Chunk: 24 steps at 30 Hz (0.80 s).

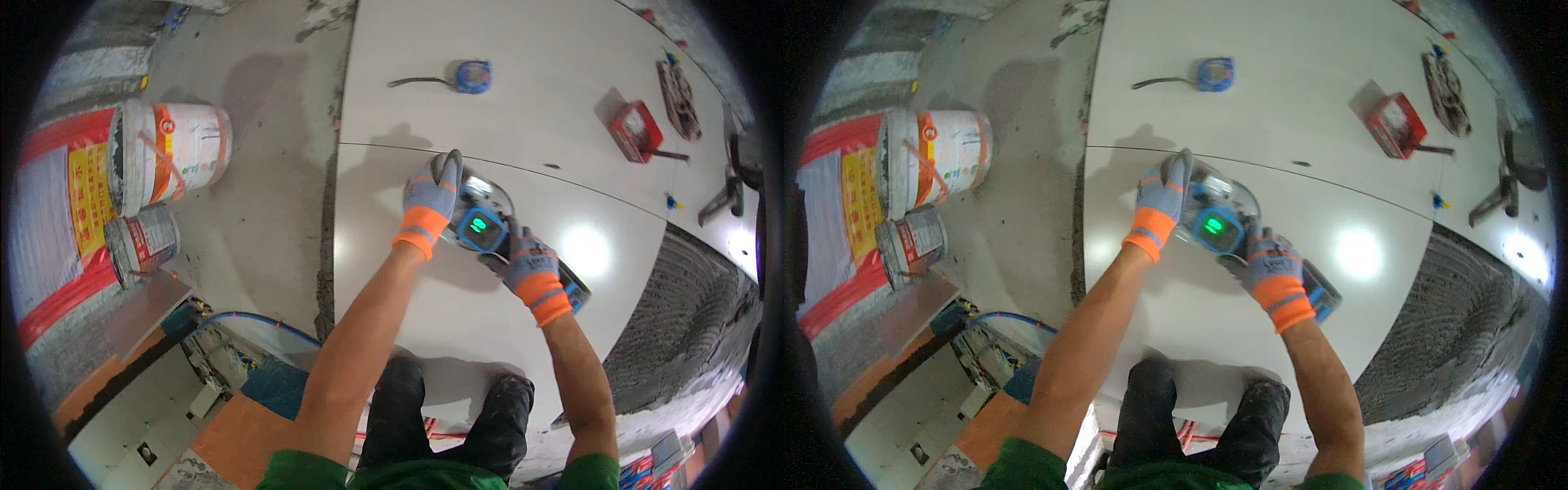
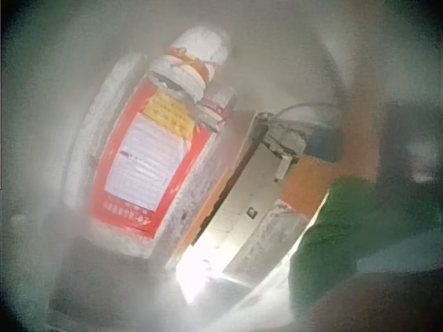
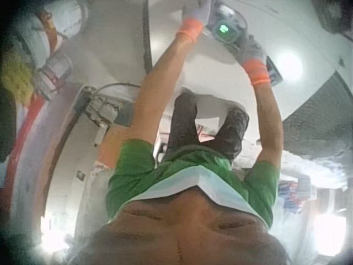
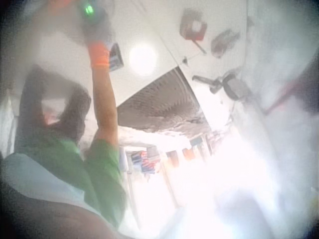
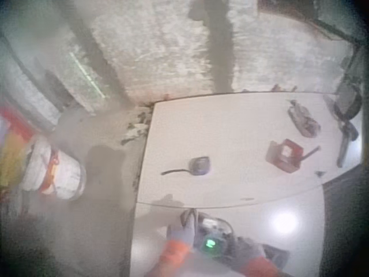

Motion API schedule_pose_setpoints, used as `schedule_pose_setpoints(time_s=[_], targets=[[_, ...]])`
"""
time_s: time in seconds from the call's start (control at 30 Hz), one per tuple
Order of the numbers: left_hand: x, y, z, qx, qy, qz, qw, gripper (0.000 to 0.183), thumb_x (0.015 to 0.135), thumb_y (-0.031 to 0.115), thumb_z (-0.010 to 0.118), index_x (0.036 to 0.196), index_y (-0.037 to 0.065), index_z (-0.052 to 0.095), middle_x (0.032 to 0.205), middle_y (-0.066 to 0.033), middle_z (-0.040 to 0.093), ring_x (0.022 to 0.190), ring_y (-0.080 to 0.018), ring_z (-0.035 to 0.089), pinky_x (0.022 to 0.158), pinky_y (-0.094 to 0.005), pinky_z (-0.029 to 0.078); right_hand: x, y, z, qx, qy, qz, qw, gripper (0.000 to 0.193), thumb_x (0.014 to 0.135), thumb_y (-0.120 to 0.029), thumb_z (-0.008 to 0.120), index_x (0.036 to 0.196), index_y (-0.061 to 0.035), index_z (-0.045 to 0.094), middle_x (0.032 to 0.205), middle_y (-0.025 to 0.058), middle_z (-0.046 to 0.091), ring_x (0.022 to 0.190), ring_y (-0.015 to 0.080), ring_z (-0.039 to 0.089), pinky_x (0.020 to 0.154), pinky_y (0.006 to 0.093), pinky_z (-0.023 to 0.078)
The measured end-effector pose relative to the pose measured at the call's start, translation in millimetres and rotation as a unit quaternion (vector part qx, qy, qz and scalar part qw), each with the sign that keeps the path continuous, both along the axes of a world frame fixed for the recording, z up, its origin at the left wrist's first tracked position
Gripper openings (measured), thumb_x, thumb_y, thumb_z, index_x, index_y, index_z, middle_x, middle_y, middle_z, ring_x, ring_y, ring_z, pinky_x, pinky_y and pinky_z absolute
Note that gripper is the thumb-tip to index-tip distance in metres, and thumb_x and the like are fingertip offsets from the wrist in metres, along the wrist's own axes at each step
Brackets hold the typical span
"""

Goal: The person places a large white tile onto a bed of adhesive on the floor, presses it into place, and then uses a handheld grinder to smooth the surface and edges. The person also uses a small brush to clean the tile surface.

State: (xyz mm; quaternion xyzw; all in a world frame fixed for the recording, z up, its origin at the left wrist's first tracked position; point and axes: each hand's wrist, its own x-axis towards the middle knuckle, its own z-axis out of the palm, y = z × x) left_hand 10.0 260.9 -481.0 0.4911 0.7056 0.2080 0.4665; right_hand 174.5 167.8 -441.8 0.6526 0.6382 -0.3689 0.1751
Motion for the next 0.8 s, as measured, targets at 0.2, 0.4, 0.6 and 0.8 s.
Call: schedule_pose_setpoints(time_s=[0.2, 0.4, 0.6, 0.8], targets=[[-94, 1, -44, 0.064, 0.376, -0.218, 0.898, 0.072, 0.084, 0.034, 0.052, 0.141, 0.001, 0.022, 0.147, -0.0187, 0.021, 0.136, -0.0358, 0.019, 0.111, -0.0418, 0.017, 3, -8, -15, 0.029, -0.027, -0.032, 0.999, 0.070, 0.073, -0.037, 0.070, 0.128, -0.0053, 0.040, 0.103, 0.0157, 0.058, 0.090, 0.0314, 0.061, 0.076, 0.0411, 0.050], [-115, 19, -80, 0.151, 0.432, -0.213, 0.863, 0.078, 0.083, 0.035, 0.053, 0.144, 0.004, 0.014, 0.148, -0.0180, 0.017, 0.137, -0.0339, 0.017, 0.111, -0.0435, 0.016, -9, 1, -13, 0.021, 0.003, -0.063, 0.998, 0.062, 0.073, -0.034, 0.071, 0.121, -0.0033, 0.045, 0.102, 0.0143, 0.058, 0.090, 0.0301, 0.062, 0.078, 0.0389, 0.051], [-130, 38, -85, 0.163, 0.393, -0.279, 0.861, 0.074, 0.083, 0.040, 0.050, 0.138, -0.002, 0.026, 0.145, -0.0222, 0.023, 0.135, -0.0382, 0.018, 0.112, -0.0444, 0.012, 39, -30, -11, 0.001, -0.034, -0.083, 0.996, 0.059, 0.078, -0.039, 0.066, 0.123, -0.0068, 0.047, 0.106, 0.0162, 0.060, 0.099, 0.0309, 0.059, 0.085, 0.0406, 0.047], [56, 16, -20, 0.353, 0.341, -0.560, 0.668, 0.049, 0.087, 0.023, 0.049, 0.133, 0.008, 0.040, 0.130, -0.0178, 0.046, 0.121, -0.0353, 0.042, 0.100, -0.0464, 0.035, 147, -55, 4, -0.002, -0.063, -0.150, 0.987, 0.062, 0.078, -0.045, 0.064, 0.125, -0.0094, 0.045, 0.104, 0.0144, 0.061, 0.098, 0.0310, 0.059, 0.085, 0.0412, 0.046]])
